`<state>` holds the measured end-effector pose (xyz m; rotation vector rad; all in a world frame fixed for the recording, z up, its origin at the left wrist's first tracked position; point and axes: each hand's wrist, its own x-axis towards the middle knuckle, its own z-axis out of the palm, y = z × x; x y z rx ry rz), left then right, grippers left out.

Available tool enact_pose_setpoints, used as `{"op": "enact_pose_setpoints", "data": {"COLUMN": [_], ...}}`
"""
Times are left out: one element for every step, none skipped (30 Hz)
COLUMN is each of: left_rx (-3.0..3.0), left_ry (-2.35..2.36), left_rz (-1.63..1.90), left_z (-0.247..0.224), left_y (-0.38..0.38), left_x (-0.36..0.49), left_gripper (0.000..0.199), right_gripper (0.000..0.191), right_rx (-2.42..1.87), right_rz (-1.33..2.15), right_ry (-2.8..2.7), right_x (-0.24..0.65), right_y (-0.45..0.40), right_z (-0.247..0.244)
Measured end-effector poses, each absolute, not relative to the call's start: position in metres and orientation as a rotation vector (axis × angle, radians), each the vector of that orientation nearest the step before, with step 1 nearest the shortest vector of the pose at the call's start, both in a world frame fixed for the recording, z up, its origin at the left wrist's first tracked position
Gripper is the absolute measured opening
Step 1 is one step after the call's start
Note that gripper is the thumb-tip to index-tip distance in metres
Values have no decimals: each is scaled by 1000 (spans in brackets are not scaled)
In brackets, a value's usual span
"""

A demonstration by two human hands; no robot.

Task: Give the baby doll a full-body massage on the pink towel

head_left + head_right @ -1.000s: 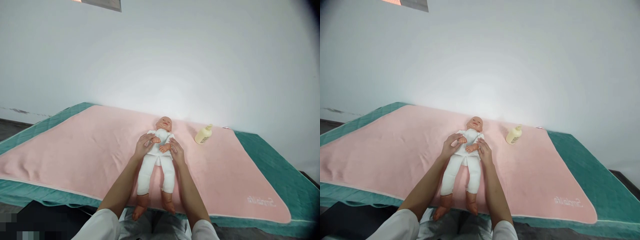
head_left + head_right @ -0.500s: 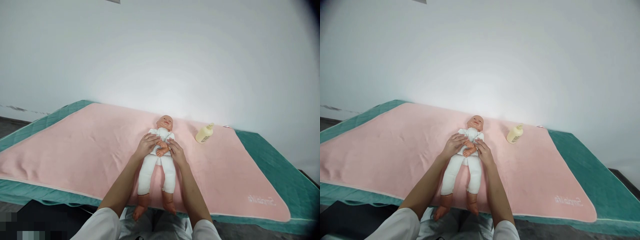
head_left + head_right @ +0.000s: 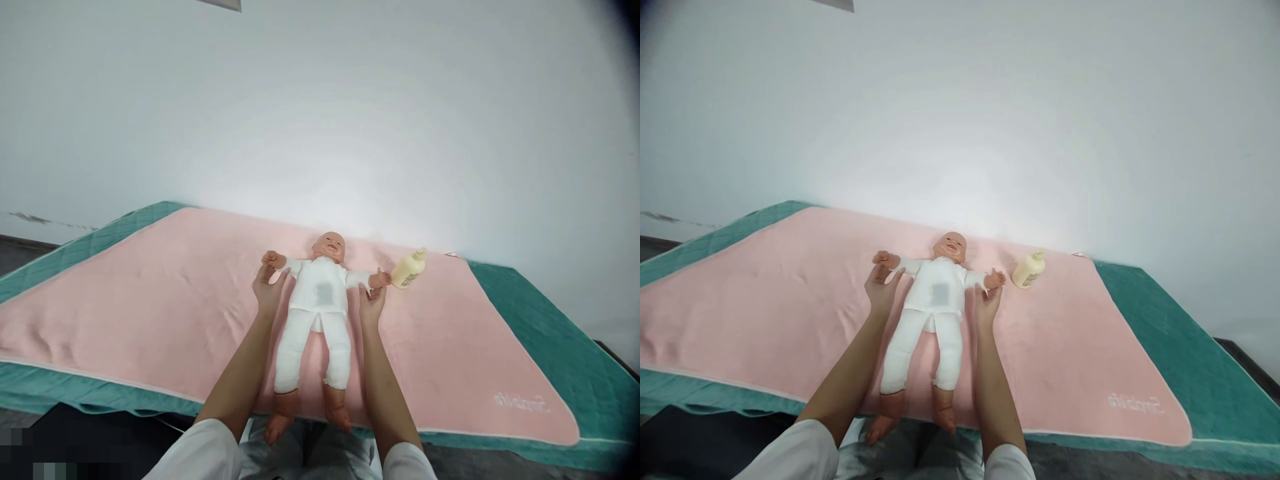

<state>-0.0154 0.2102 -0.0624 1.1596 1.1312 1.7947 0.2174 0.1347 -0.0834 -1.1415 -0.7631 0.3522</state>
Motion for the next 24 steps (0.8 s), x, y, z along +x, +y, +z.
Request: {"op": "enact_pose_setpoints", "data": {"left_rx": [1078,1008,949,898,859,828,790,745,693,637,586,544,520,508,494,481,470,465,468,476,488,502,513,516], "left_ry": [1090,1054,1029,1016,1011,1008,1002,995,989,986,985,989,996,1005,1012,1016,1021,1023,1022,1020,1018,1022,1032,1047], "left_rz": [1833,1868,1895,1917,1936,1947,1942,1922,1890,1852,1813,1778,1750,1731,1716,1705,1698,1694,1691,1686,1680,1680,1686,1698], "left_z": [-61,-59,-58,-58,-59,-61,-64,-68,-72,-76,-80,-83,-86,-88,-89,-90,-90,-90,-90,-89,-89,-88,-87,-85], "left_y": [213,215,217,219,221,222,224,226,228,230,232,235,237,239,241,243,245,245,246,246,245,244,243,242], "left_x": [-16,-17,-18,-19,-20,-21,-22,-24,-25,-26,-28,-29,-31,-33,-34,-35,-35,-36,-36,-36,-36,-36,-36,-35], "left_gripper": [45,46,46,46,45,44,43,40,37,32,27,22,18,16,14,14,14,14,14,13,13,13,14,17], "right_gripper": [59,57,55,53,51,50,49,47,45,42,40,38,37,36,36,36,37,37,38,38,37,37,36,36], "right_rx": [-1150,-1160,-1164,-1155,-1134,-1106,-1080,-1060,-1049,-1046,-1049,-1051,-1053,-1055,-1057,-1059,-1061,-1063,-1065,-1068,-1070,-1073,-1077,-1083], "right_rz": [340,344,363,402,453,506,554,593,623,644,660,676,691,705,717,729,740,749,756,758,757,752,743,731], "right_ry": [-702,-636,-564,-493,-434,-386,-347,-316,-291,-271,-255,-236,-217,-201,-187,-177,-172,-170,-172,-175,-182,-190,-198,-207], "right_x": [221,226,230,234,238,241,244,246,248,249,251,253,254,256,258,259,260,261,262,262,262,262,261,260], "right_y": [136,137,138,140,141,143,144,146,147,149,150,151,152,152,153,153,154,154,154,154,154,153,152,151], "right_z": [-84,-86,-89,-92,-95,-99,-102,-104,-106,-108,-110,-112,-113,-115,-117,-118,-120,-121,-122,-122,-122,-122,-121,-119]}}
